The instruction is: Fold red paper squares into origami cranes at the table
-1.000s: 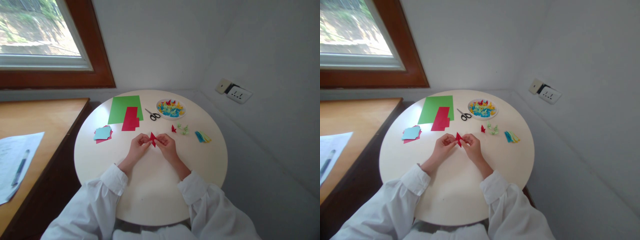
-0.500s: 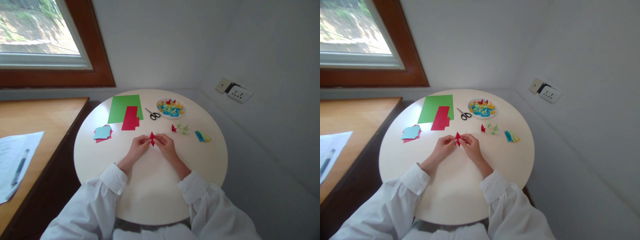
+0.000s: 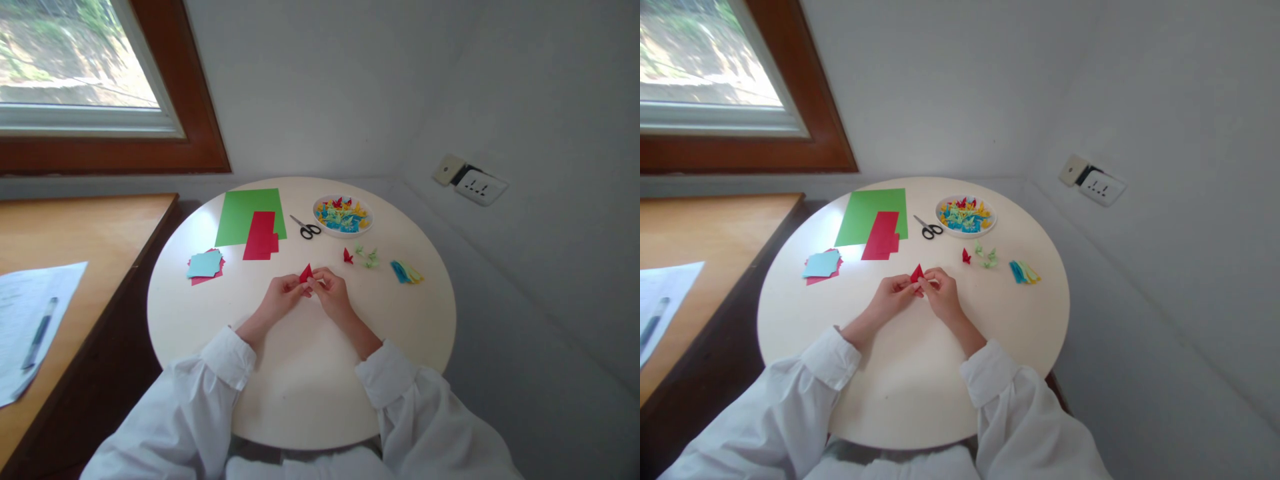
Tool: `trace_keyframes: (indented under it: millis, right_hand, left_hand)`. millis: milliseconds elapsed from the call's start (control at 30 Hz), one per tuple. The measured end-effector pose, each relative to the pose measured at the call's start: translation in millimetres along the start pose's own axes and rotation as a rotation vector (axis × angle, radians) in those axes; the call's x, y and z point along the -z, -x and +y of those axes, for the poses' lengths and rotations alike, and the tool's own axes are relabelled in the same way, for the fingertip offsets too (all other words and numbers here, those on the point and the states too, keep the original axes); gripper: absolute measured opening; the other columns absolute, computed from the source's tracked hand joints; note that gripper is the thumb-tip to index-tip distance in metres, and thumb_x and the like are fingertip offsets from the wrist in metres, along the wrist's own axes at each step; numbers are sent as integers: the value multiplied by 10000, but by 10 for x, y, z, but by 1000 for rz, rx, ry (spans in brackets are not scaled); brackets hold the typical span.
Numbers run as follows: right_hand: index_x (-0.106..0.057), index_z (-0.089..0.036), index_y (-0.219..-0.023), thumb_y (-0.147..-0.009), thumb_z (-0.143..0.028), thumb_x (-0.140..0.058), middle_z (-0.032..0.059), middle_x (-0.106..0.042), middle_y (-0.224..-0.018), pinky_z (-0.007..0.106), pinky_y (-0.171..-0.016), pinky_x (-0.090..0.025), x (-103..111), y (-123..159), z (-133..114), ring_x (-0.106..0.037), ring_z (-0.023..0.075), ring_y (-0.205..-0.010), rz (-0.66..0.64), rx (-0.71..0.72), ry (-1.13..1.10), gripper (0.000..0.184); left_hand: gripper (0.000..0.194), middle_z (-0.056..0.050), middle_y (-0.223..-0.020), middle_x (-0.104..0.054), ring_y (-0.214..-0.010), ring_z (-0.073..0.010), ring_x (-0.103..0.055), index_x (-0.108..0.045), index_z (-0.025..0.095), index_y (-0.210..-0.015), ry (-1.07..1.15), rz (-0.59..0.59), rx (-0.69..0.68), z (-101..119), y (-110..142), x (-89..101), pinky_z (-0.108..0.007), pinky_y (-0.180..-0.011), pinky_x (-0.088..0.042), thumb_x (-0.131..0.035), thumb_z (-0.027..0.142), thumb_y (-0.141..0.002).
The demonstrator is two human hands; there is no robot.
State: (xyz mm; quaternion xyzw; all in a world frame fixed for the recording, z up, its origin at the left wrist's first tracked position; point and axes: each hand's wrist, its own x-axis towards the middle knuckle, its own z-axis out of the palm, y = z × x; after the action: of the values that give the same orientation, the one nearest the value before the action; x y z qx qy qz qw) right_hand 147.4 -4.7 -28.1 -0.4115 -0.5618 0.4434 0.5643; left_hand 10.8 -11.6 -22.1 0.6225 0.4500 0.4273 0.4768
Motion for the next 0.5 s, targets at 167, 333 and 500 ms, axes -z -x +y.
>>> trace_keyframes:
  millis: [167, 333, 500]
  right_hand:
    - [-611, -180, -699, -692, -321, -613, 8, -583, -699, 258, -591, -468, -4, 9, -65, -547, 134, -657, -82, -95, -63, 140]
    - [-544, -180, -583, -648, -310, -650, -41, -500, -556, 227, -480, -411, -24, 19, -79, -482, 96, -507, -95, -151, -90, 180]
    - [-534, -184, -553, -644, -314, -641, -39, -509, -527, 233, -481, -399, -9, 21, -92, -474, 99, -499, -68, -155, -59, 191]
  left_hand:
    - [256, -44, -634, -653, -594, -127, -577, -623, 121, -640, -37, -2, -5, -17, 7, 14, -220, -563, -426, -548, 332, -766]
    - [230, -49, -668, -669, -633, -138, -597, -634, 123, -678, -79, -110, -47, -16, 22, 7, -232, -598, -451, -530, 304, -773]
    - [202, -52, -690, -676, -649, -150, -614, -644, 135, -700, -55, -170, -61, -26, 22, 23, -252, -627, -467, -531, 286, -773]
